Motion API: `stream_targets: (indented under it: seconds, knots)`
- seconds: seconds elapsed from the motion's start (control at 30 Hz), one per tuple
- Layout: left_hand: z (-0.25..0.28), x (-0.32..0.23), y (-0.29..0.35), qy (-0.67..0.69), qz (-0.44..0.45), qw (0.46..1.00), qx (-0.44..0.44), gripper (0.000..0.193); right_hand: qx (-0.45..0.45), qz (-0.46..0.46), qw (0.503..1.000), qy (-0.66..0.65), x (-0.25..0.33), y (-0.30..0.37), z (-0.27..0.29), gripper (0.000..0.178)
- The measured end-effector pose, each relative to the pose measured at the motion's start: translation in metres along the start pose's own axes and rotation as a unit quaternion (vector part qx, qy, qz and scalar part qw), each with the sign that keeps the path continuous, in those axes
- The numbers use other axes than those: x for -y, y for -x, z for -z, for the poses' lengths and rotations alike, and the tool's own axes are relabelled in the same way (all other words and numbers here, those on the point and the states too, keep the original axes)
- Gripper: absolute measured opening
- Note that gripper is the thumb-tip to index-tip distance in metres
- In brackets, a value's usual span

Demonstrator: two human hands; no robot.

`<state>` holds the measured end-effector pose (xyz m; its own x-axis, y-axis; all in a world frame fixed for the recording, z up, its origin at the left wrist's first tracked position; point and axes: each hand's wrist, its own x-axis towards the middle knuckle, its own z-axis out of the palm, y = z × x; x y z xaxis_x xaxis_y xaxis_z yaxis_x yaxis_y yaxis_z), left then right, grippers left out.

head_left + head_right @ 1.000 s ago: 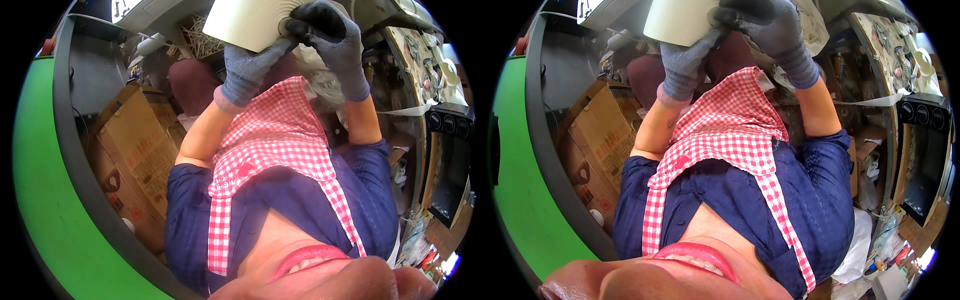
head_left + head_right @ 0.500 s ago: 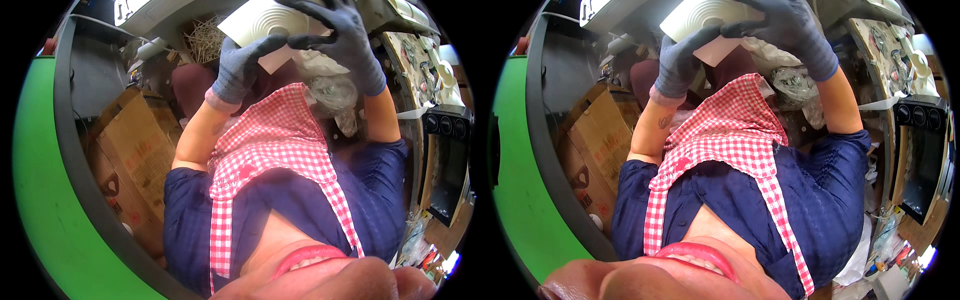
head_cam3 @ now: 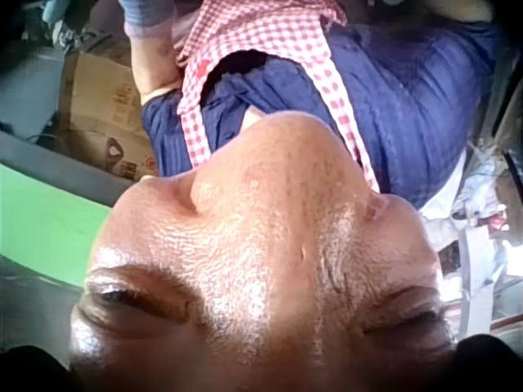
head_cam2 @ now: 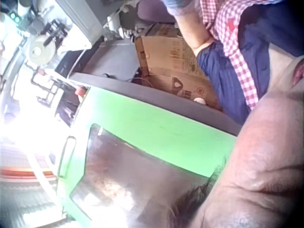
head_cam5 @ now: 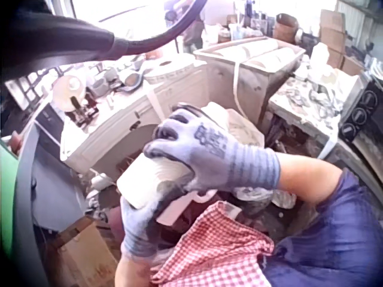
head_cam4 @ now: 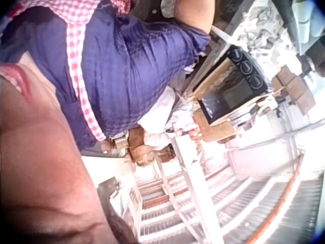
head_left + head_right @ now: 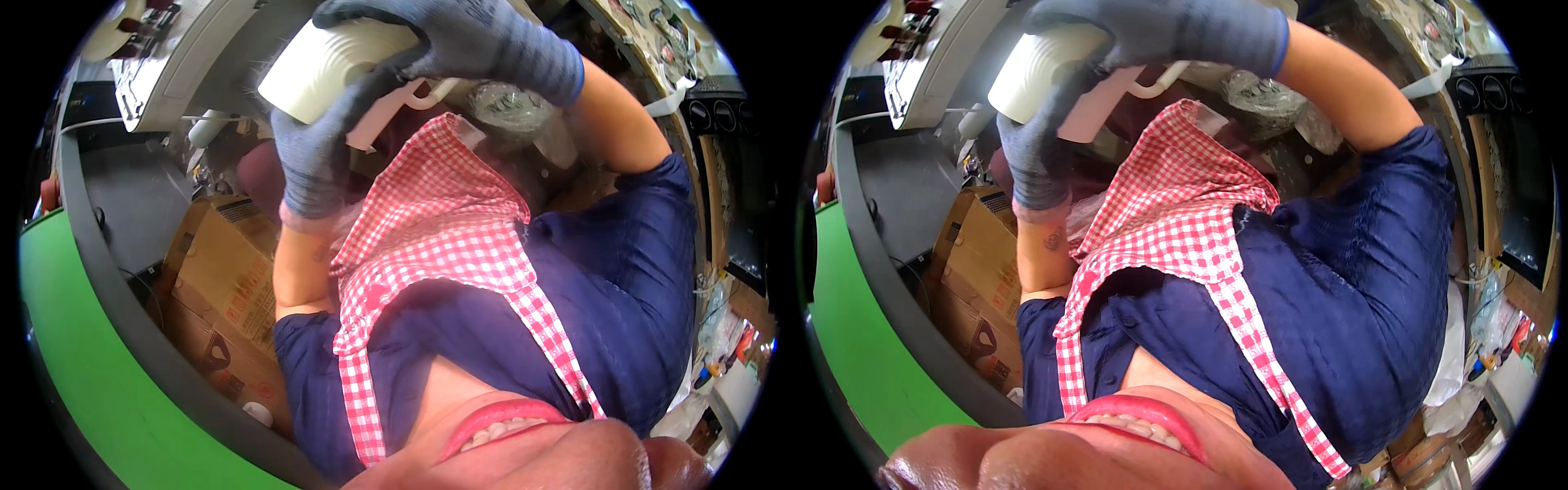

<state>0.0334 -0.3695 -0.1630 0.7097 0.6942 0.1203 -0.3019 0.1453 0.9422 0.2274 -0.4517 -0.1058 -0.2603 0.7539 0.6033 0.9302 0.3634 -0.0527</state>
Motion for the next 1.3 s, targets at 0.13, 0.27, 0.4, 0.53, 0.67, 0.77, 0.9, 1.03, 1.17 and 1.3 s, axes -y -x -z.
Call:
stream_targets:
  seconds: [0.13,0.27,0.4,0.53,0.67,0.77,0.9,1.03,1.17,1.3]
  knots:
    - [0.022,0.0,-0.013,0.076,0.01,0.997,-0.016,0.043,-0.198,0.144,0.968,-0.047,-0.055,-0.007,-0.011,0.055]
    - [0.065,-0.022,0.006,0.097,-0.067,0.986,-0.115,0.047,-0.239,-0.156,0.947,-0.149,-0.113,0.045,-0.011,0.034]
    - [0.079,-0.035,0.015,0.106,-0.139,0.974,-0.145,0.052,0.244,-0.307,0.894,0.219,-0.22,0.176,-0.037,0.034]
    - [0.081,-0.047,0.019,0.245,-0.199,0.94,-0.129,0.05,0.28,-0.207,0.861,0.37,-0.241,0.207,-0.024,0.027]
    - [0.087,-0.034,0.009,0.366,-0.115,0.919,-0.087,0.05,0.401,-0.226,0.813,0.356,-0.235,0.233,-0.003,0.046]
    - [0.104,-0.012,0.007,0.062,-0.217,0.956,-0.186,0.046,0.356,-0.314,0.839,0.268,-0.212,0.178,-0.011,0.045]
    - [0.105,0.011,0.002,-0.229,-0.332,0.902,-0.156,0.05,0.157,-0.324,0.917,0.17,-0.267,0.263,0.019,0.04]
    - [0.089,0.0,0.004,-0.386,-0.43,0.802,-0.151,0.048,0.013,-0.382,0.924,-0.002,-0.268,0.269,-0.027,0.031]
    - [0.067,-0.002,0.005,-0.31,-0.356,0.87,-0.138,0.038,-0.285,-0.57,0.527,-0.563,-0.219,0.224,-0.043,0.043]
    - [0.042,-0.016,0.011,0.044,-0.148,0.978,-0.14,0.032,-0.152,-0.387,0.785,-0.46,-0.099,0.099,-0.005,0.049]
